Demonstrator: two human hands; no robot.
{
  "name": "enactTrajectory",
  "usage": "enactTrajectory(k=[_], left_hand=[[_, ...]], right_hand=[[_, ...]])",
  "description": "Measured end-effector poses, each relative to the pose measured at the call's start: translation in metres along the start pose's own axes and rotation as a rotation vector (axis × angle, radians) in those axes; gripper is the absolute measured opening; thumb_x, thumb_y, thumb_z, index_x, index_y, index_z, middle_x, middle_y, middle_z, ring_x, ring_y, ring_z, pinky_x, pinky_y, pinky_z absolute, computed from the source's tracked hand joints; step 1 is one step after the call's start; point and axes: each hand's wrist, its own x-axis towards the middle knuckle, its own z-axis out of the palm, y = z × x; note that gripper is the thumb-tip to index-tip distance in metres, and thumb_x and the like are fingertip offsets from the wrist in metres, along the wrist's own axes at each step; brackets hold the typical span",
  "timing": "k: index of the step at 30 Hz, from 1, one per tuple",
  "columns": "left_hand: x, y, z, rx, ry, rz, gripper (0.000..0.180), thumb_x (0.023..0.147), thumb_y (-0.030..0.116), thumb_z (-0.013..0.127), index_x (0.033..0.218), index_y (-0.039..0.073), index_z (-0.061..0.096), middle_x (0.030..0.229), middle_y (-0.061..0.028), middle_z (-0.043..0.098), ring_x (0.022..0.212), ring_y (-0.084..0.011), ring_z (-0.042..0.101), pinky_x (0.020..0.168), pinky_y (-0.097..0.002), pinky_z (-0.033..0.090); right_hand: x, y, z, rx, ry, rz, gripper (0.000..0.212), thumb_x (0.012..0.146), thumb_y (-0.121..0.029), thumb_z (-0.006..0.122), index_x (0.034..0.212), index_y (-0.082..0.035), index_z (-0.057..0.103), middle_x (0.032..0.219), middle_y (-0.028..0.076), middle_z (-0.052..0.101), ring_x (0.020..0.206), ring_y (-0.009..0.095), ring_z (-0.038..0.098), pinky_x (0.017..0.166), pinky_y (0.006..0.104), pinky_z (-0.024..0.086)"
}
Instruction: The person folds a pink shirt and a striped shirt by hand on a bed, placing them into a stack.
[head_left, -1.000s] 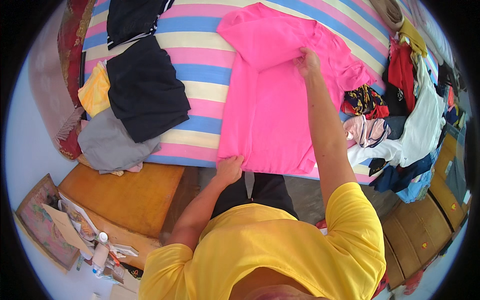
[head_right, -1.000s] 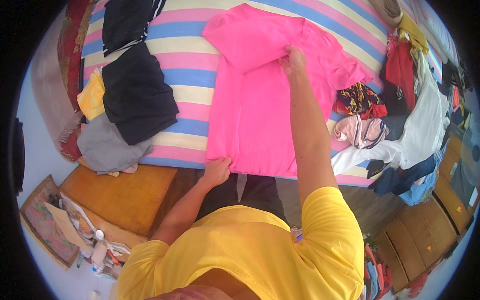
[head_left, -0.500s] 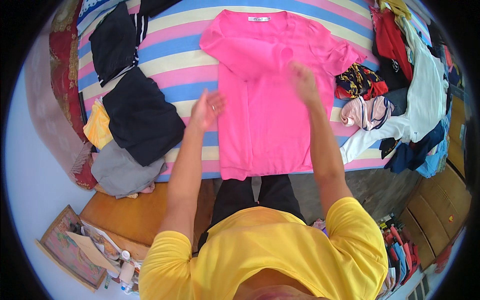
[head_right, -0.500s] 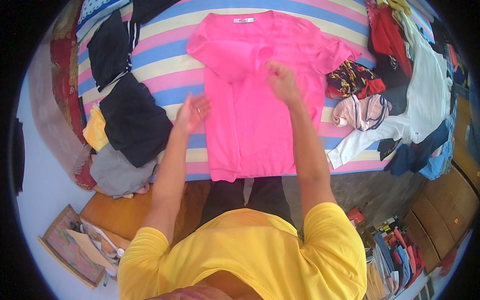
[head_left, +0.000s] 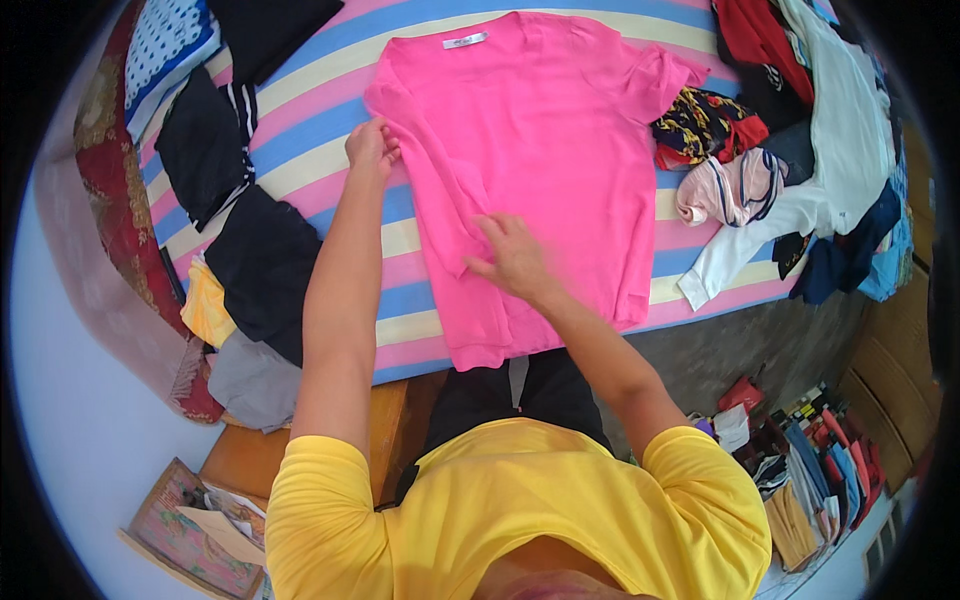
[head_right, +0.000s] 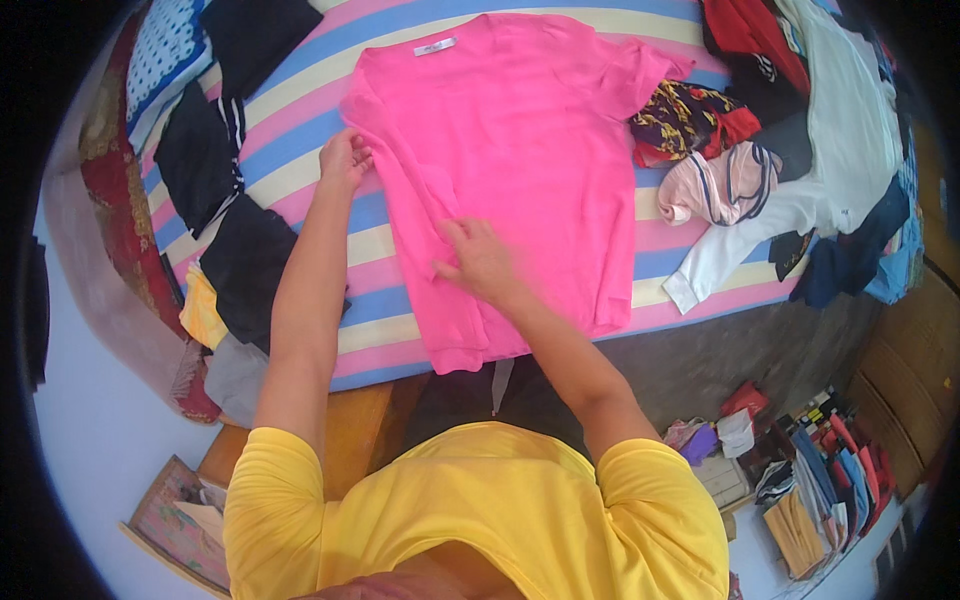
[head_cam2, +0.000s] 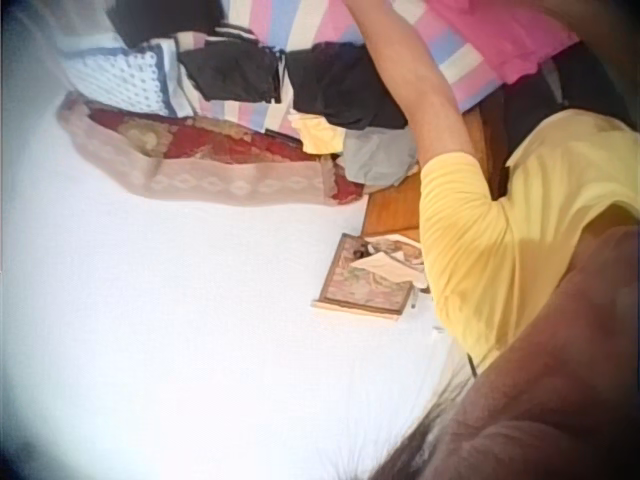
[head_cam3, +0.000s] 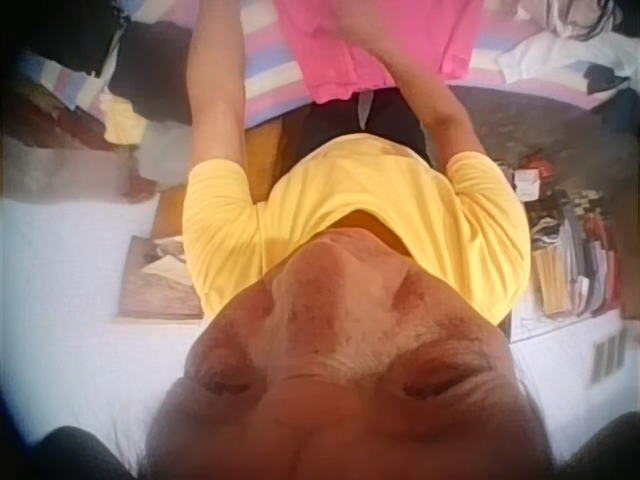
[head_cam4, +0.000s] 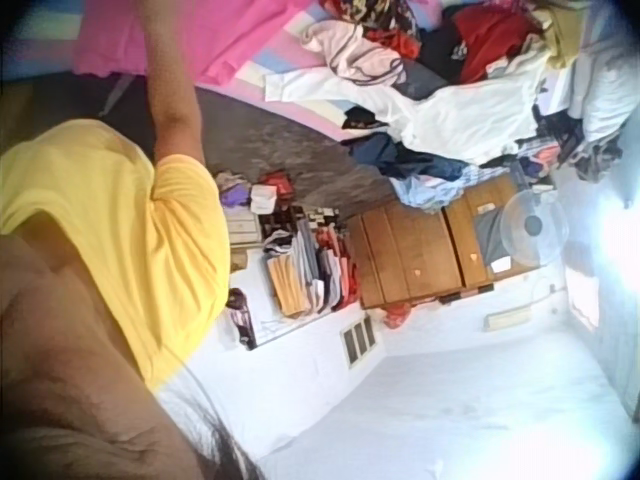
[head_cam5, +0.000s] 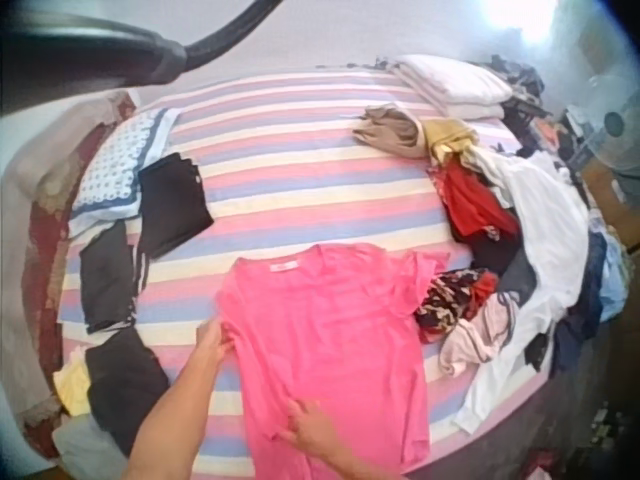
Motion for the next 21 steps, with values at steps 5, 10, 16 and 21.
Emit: enactTrajectory(k=[5,10,16,21], left_hand=[[-0.007,0.006,0.027,0.156,0.080,0.065,0.019,0.079,0.019,0.061,0.070,0.005,0.050,0.056,-0.0036,0.046,0.040,-0.0139,0.042,0.034,-0.0292,0.032],[0.027,0.019,-0.003,0.288,0.104,0.087,0.023,0.077,0.023,0.064,0.074,0.002,0.054,0.057,-0.0044,0.050,0.041,-0.0138,0.045,0.032,-0.0318,0.029],[-0.018,0.026,0.024,0.258,0.099,0.043,0.014,0.077,0.015,0.060,0.073,0.004,0.053,0.056,-0.0046,0.049,0.039,-0.0144,0.044,0.032,-0.0305,0.033],[0.006,0.027,-0.004,0.403,0.145,0.027,0.010,0.077,0.012,0.056,0.073,0.005,0.052,0.056,-0.0046,0.049,0.039,-0.0155,0.044,0.032,-0.0323,0.036]], right_hand=[[0.006,-0.016,0.035,-0.137,-0.042,0.113,0.043,0.070,-0.027,0.066,0.107,-0.008,0.055,0.098,0.012,0.054,0.089,0.027,0.052,0.070,0.0403,0.043],[0.009,0.008,0.065,0.095,-0.002,0.209,0.027,0.071,-0.028,0.064,0.084,-0.006,0.056,0.077,0.011,0.055,0.080,0.027,0.053,0.066,0.0403,0.042],[0.003,0.003,0.038,0.253,0.068,0.252,0.034,0.066,-0.033,0.066,0.085,-0.006,0.057,0.084,0.014,0.056,0.081,0.031,0.053,0.065,0.0433,0.041],[0.005,-0.024,0.046,-0.060,0.063,0.141,0.030,0.066,-0.029,0.066,0.085,-0.007,0.057,0.093,0.013,0.053,0.087,0.029,0.051,0.065,0.0415,0.040]])
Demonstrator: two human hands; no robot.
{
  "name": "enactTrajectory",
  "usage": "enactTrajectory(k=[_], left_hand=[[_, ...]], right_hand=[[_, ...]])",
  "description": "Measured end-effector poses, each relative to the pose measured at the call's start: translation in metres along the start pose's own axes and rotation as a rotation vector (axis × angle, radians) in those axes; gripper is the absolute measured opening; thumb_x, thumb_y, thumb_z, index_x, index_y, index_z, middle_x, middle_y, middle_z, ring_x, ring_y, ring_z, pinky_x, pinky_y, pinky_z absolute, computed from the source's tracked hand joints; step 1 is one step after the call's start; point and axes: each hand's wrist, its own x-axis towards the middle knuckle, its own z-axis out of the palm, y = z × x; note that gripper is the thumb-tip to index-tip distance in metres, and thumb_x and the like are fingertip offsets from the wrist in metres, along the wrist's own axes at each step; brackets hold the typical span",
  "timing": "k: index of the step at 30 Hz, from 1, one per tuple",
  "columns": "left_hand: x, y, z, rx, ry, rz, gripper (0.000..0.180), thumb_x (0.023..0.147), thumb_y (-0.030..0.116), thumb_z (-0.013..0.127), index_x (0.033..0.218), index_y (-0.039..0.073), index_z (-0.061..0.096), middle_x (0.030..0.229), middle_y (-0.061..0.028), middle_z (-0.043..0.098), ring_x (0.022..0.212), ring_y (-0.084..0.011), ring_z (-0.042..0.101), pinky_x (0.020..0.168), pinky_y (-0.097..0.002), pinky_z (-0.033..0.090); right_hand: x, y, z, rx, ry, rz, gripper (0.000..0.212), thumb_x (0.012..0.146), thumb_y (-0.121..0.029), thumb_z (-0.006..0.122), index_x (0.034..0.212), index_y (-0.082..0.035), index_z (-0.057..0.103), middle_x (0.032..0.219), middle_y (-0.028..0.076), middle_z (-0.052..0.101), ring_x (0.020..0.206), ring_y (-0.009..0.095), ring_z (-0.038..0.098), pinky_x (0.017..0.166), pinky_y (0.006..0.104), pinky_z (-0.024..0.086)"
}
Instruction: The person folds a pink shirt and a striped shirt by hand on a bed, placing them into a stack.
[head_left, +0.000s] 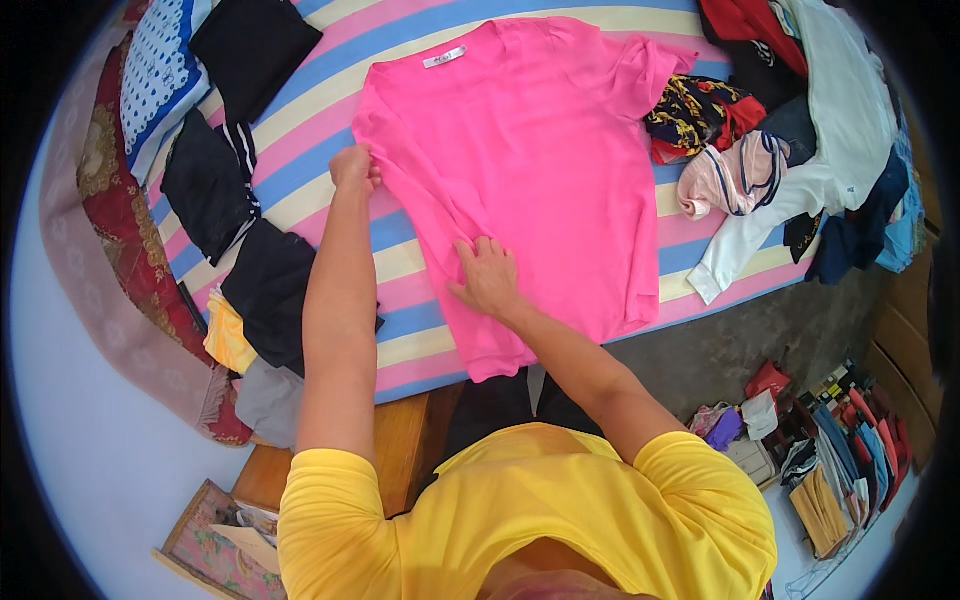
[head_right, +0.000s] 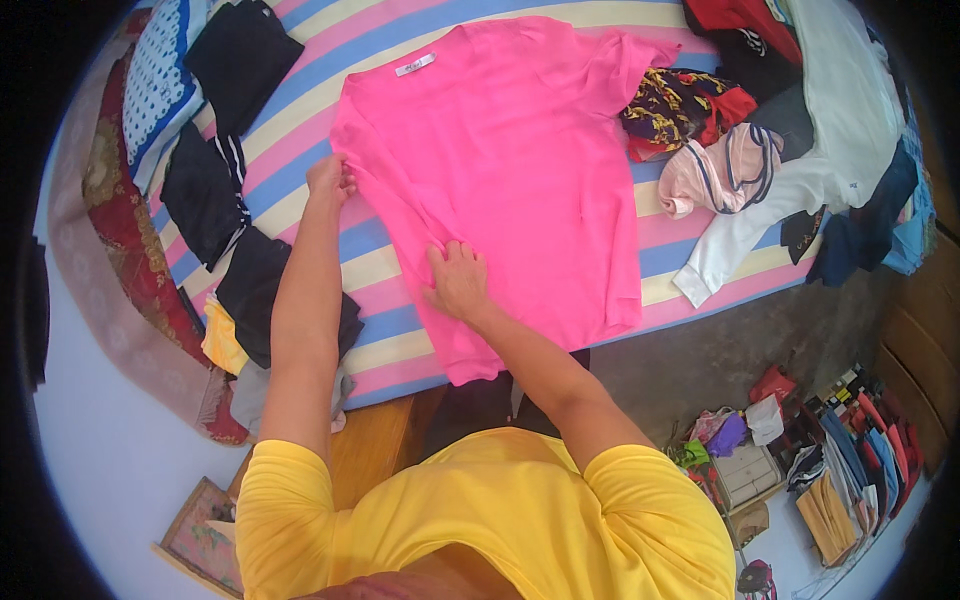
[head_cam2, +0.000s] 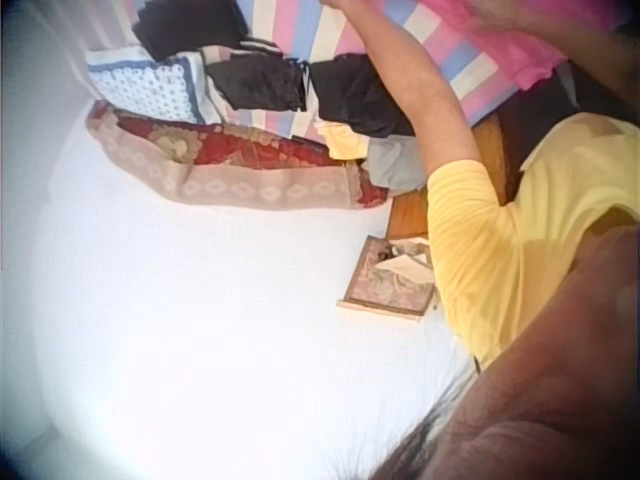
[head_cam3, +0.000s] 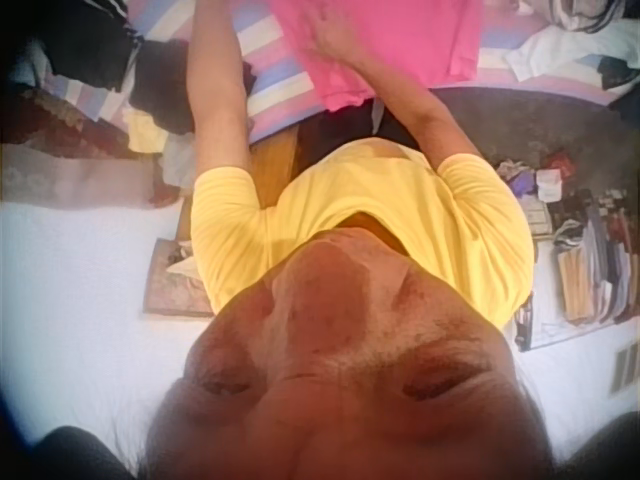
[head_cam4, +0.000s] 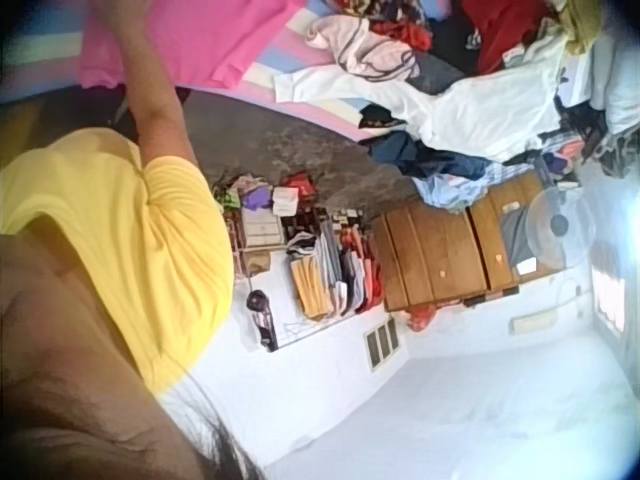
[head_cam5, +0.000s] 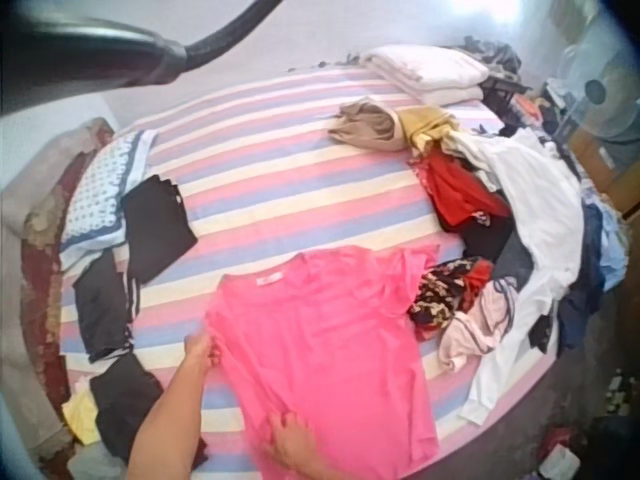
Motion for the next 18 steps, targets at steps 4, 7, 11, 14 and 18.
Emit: enactTrajectory(k=[4,7,11,14,18], left_hand=[[-0.013,-0.011,-0.021,-0.187,-0.049,0.047,0.014,0.079,0.014,0.052,0.086,0.003,0.054,0.072,-0.0066,0.055,0.058,-0.0185,0.053,0.047,-0.0353,0.046],[0.006,-0.010,-0.060,-0.454,-0.142,-0.061,0.020,0.081,0.015,0.047,0.095,0.002,0.053,0.086,-0.0099,0.058,0.076,-0.0230,0.058,0.067,-0.0380,0.050],[-0.002,0.008,-0.046,-0.697,-0.333,-0.104,0.025,0.085,0.014,0.045,0.105,0.000,0.049,0.107,-0.0152,0.053,0.099,-0.0263,0.054,0.084,-0.0396,0.048],[-0.024,0.031,-0.002,-0.717,-0.430,-0.102,0.027,0.087,0.016,0.046,0.109,0.001,0.045,0.114,-0.0152,0.046,0.106,-0.0283,0.048,0.090,-0.0431,0.044],[-0.006,0.046,0.026,-0.670,-0.468,-0.100,0.027,0.088,0.019,0.047,0.110,0.003,0.046,0.111,-0.0165,0.051,0.102,-0.0323,0.051,0.089,-0.0478,0.042]], right_hand=[[0.001,0.015,0.011,0.064,-0.017,-0.062,0.018,0.069,-0.021,0.061,0.080,-0.007,0.057,0.082,0.012,0.056,0.080,0.028,0.053,0.065,0.0389,0.043],[-0.001,0.005,0.006,0.383,-0.044,-0.023,0.010,0.071,-0.013,0.057,0.078,-0.006,0.056,0.077,0.010,0.057,0.072,0.025,0.055,0.061,0.0357,0.043],[-0.002,0.015,0.001,0.912,-0.148,0.291,0.008,0.076,-0.010,0.052,0.082,-0.005,0.054,0.066,0.010,0.057,0.058,0.019,0.057,0.053,0.0330,0.043],[0.014,0.033,-0.016,0.784,0.231,0.319,0.011,0.079,-0.010,0.055,0.088,-0.004,0.054,0.067,0.006,0.055,0.056,0.010,0.052,0.051,0.0275,0.041],[0.044,0.030,-0.063,0.878,0.429,0.386,0.019,0.078,-0.007,0.058,0.096,-0.004,0.055,0.071,-0.001,0.053,0.057,0.005,0.047,0.052,0.0236,0.040]])
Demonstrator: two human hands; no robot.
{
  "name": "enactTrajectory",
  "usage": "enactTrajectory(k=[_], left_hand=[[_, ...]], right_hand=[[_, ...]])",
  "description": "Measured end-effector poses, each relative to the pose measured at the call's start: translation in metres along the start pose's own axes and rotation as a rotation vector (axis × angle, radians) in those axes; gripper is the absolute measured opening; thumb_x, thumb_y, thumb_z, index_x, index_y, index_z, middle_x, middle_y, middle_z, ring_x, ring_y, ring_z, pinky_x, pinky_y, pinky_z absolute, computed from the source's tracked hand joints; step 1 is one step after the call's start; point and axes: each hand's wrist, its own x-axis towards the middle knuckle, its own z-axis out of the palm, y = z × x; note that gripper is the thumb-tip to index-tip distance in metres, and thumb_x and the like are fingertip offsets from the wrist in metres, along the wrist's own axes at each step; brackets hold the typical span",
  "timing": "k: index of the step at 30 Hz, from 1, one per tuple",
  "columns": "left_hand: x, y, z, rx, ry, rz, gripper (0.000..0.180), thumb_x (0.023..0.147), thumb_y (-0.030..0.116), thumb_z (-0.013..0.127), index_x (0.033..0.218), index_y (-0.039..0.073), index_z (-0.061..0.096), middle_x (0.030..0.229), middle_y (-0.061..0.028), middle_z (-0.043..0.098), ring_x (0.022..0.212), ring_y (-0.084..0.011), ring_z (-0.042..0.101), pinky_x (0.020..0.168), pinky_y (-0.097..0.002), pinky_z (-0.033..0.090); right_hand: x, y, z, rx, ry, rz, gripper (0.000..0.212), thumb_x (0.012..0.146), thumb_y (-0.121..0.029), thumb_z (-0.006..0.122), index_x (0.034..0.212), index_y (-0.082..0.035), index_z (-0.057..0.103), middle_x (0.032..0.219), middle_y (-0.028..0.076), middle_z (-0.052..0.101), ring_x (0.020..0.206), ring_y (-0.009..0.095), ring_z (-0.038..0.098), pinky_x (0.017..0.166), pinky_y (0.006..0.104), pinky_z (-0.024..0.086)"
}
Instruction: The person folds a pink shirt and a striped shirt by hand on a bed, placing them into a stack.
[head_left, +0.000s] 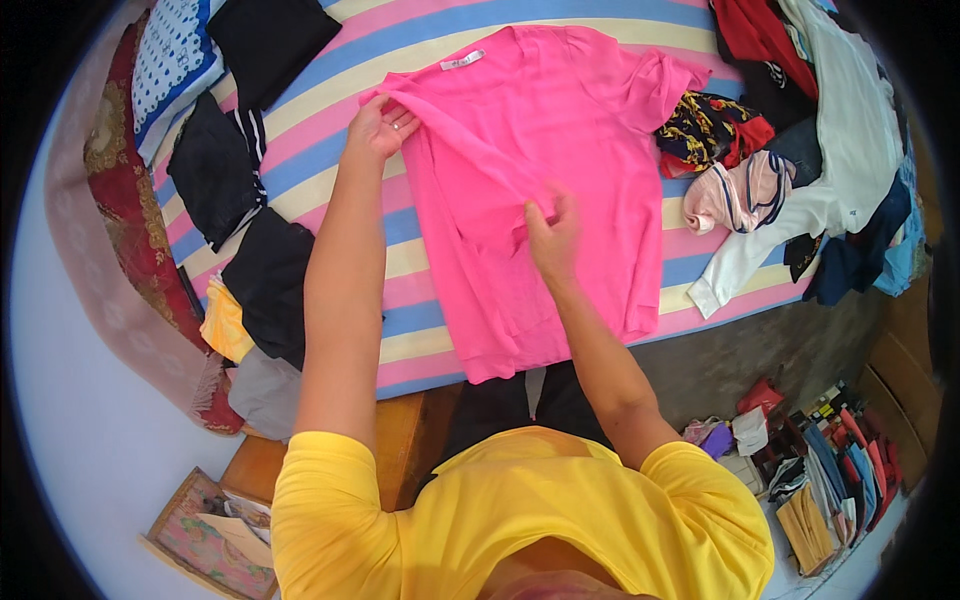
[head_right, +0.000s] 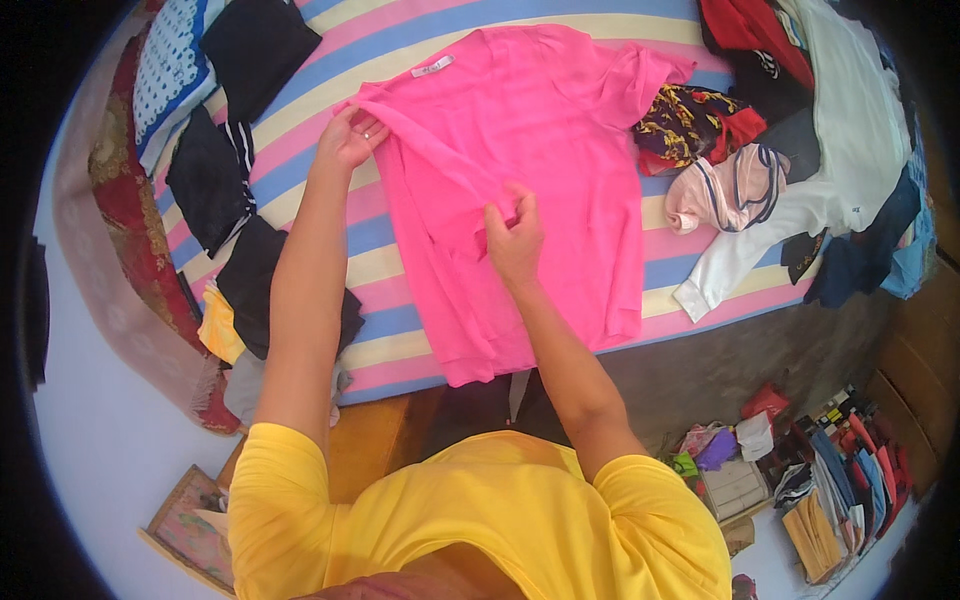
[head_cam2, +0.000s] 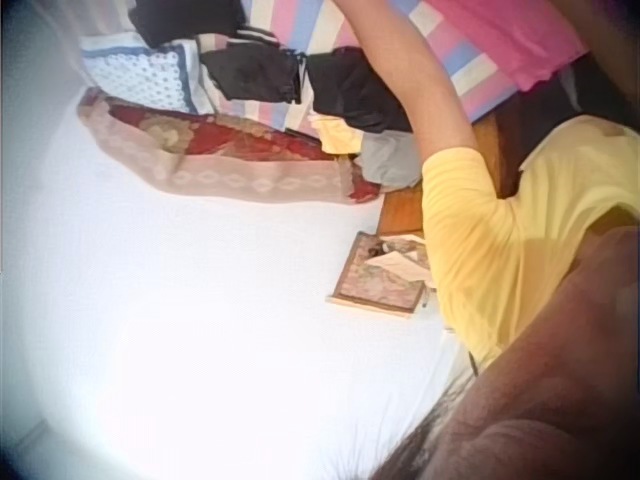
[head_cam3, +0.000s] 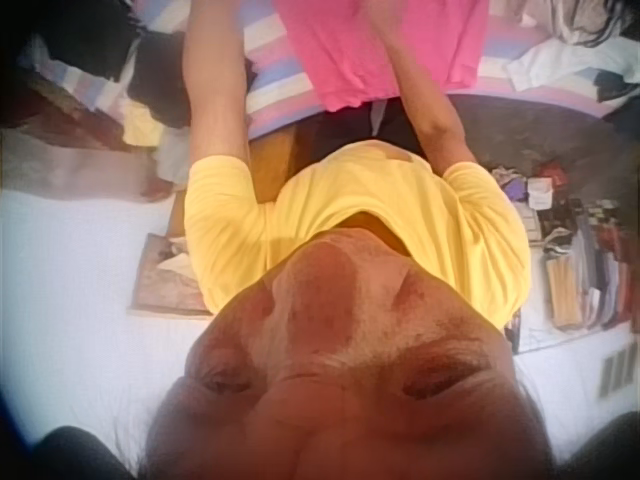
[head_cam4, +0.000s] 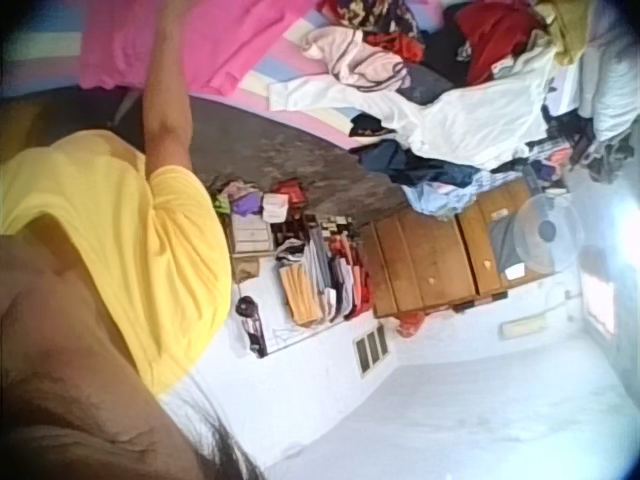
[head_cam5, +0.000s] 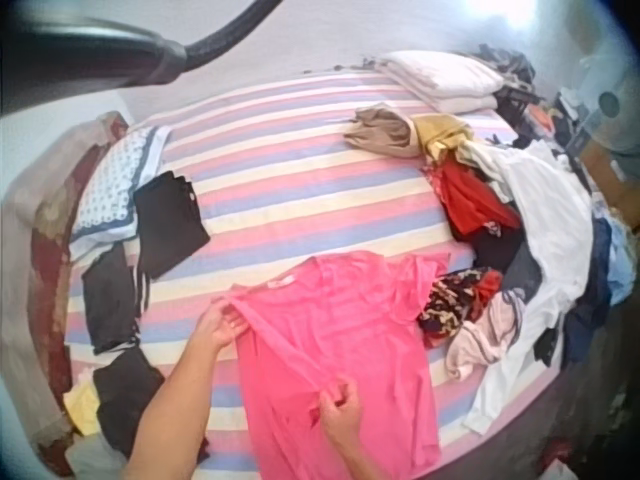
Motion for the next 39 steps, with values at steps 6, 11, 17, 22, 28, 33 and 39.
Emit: enactTrajectory(k=[6,11,17,22,28,33,39], left_hand=[[0.009,-0.023,0.013,0.232,0.096,-0.054,0.024,0.088,0.022,0.047,0.105,0.005,0.050,0.101,-0.0164,0.057,0.096,-0.0307,0.055,0.085,-0.0456,0.045],[0.021,-0.019,-0.018,0.308,0.067,-0.047,0.019,0.086,0.022,0.048,0.097,0.008,0.054,0.094,-0.0121,0.059,0.088,-0.0262,0.058,0.076,-0.0433,0.049],[0.017,-0.016,-0.009,0.251,0.135,0.105,0.029,0.082,0.029,0.055,0.098,0.004,0.055,0.088,-0.0100,0.060,0.078,-0.0229,0.059,0.070,-0.0393,0.051],[0.029,-0.002,-0.030,0.735,0.348,0.304,0.030,0.083,0.023,0.059,0.103,0.002,0.056,0.094,-0.0110,0.062,0.088,-0.0224,0.061,0.075,-0.0386,0.052],[0.030,0.005,-0.023,0.211,-0.149,0.069,0.034,0.083,0.019,0.058,0.112,0.003,0.052,0.100,-0.0108,0.060,0.088,-0.0192,0.058,0.072,-0.0312,0.048],[0.015,-0.011,0.004,0.510,-0.028,0.126,0.025,0.083,0.020,0.057,0.104,0.007,0.054,0.095,-0.0074,0.059,0.084,-0.0170,0.057,0.068,-0.0294,0.047],[0.008,-0.022,-0.041,0.576,0.267,0.262,0.025,0.081,0.026,0.061,0.093,0.005,0.053,0.081,-0.0053,0.056,0.064,-0.0151,0.057,0.052,-0.0277,0.045]], right_hand=[[0.020,-0.012,-0.024,-0.047,0.093,-0.238,0.019,0.070,-0.001,0.061,0.088,-0.007,0.060,0.072,0.001,0.054,0.062,0.012,0.050,0.055,0.0254,0.040],[-0.018,-0.022,-0.013,-0.418,-0.332,-0.814,0.016,0.063,-0.002,0.060,0.078,-0.009,0.062,0.070,0.007,0.052,0.063,0.024,0.052,0.056,0.0352,0.041],[-0.075,0.030,0.001,-0.583,-0.984,-0.744,0.028,0.068,-0.014,0.065,0.094,-0.008,0.058,0.074,0.009,0.054,0.066,0.030,0.053,0.061,0.0398,0.043],[-0.072,0.049,0.011,-0.539,-0.610,-0.376,0.038,0.073,-0.023,0.064,0.107,-0.008,0.054,0.089,0.012,0.056,0.074,0.032,0.056,0.070,0.0408,0.044],[-0.046,0.050,0.019,-0.696,-0.237,-0.032,0.026,0.073,-0.023,0.063,0.090,-0.004,0.057,0.074,0.012,0.060,0.069,0.030,0.058,0.064,0.0417,0.045],[-0.037,0.078,0.010,-0.371,-0.122,0.282,0.022,0.073,-0.024,0.063,0.078,-0.003,0.057,0.060,0.008,0.057,0.060,0.024,0.058,0.057,0.0373,0.045],[-0.037,0.072,0.005,-0.344,-0.082,0.305,0.020,0.076,-0.020,0.064,0.074,-0.002,0.056,0.059,0.001,0.054,0.055,0.010,0.050,0.051,0.0282,0.041]])
